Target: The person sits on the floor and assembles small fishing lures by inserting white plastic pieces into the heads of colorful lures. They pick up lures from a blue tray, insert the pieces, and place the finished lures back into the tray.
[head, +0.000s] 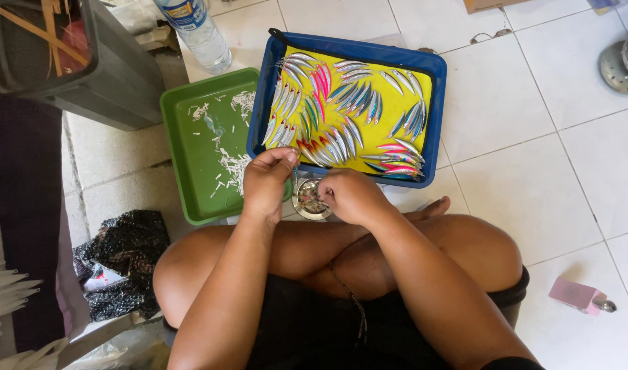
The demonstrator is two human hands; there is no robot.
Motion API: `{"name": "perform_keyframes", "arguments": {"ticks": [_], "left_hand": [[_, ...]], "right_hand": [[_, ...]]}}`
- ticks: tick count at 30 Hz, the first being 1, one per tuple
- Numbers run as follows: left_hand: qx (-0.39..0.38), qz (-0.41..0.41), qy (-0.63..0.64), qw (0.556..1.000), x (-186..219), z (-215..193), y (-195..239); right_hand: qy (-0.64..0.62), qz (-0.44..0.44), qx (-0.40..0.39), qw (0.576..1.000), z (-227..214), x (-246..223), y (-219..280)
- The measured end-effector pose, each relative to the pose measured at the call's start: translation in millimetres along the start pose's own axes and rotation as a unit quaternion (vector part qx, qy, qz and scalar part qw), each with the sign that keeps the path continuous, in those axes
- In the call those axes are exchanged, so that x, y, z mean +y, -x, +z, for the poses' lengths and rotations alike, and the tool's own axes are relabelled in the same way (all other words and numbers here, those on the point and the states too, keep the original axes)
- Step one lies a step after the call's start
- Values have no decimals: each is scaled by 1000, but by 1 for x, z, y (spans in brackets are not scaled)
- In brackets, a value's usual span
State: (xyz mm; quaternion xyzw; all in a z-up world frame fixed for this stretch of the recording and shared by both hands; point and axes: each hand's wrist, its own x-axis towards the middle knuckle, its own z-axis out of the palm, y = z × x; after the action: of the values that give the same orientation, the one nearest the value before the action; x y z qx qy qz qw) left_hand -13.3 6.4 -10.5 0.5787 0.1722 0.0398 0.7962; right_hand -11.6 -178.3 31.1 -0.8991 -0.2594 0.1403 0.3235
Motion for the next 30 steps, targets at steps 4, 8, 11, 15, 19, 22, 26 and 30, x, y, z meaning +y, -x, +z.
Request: {"name": "perform_keyframes", "arguments": {"ticks": [4, 8, 11, 15, 19, 22, 26, 30], "left_hand": [[-7, -12, 1, 1000, -2, 1, 0], [-12, -28, 21, 999, 7, 7, 6], [-14, -50, 47, 998, 6, 11, 9], [-13, -88, 79, 993, -1, 17, 12], [0, -107, 75, 991, -13, 25, 20], [13, -107, 74, 991, -14, 30, 22], [9, -98, 23, 995, -8, 30, 24], [1, -68, -28, 997, 14, 33, 30]], "right_hand": [[19, 1, -41, 999, 6, 7, -2], [-62, 62, -8, 996, 9, 17, -4], [-109, 87, 41, 989, 11, 18, -6], [-221, 33, 186, 957, 20, 21, -11], [-205, -35, 278, 938, 9, 2, -7], [-142, -75, 313, 936, 12, 5, -8], [-94, -87, 322, 938, 3, -2, -5], [-76, -105, 336, 933, 3, 1, -6]]}}
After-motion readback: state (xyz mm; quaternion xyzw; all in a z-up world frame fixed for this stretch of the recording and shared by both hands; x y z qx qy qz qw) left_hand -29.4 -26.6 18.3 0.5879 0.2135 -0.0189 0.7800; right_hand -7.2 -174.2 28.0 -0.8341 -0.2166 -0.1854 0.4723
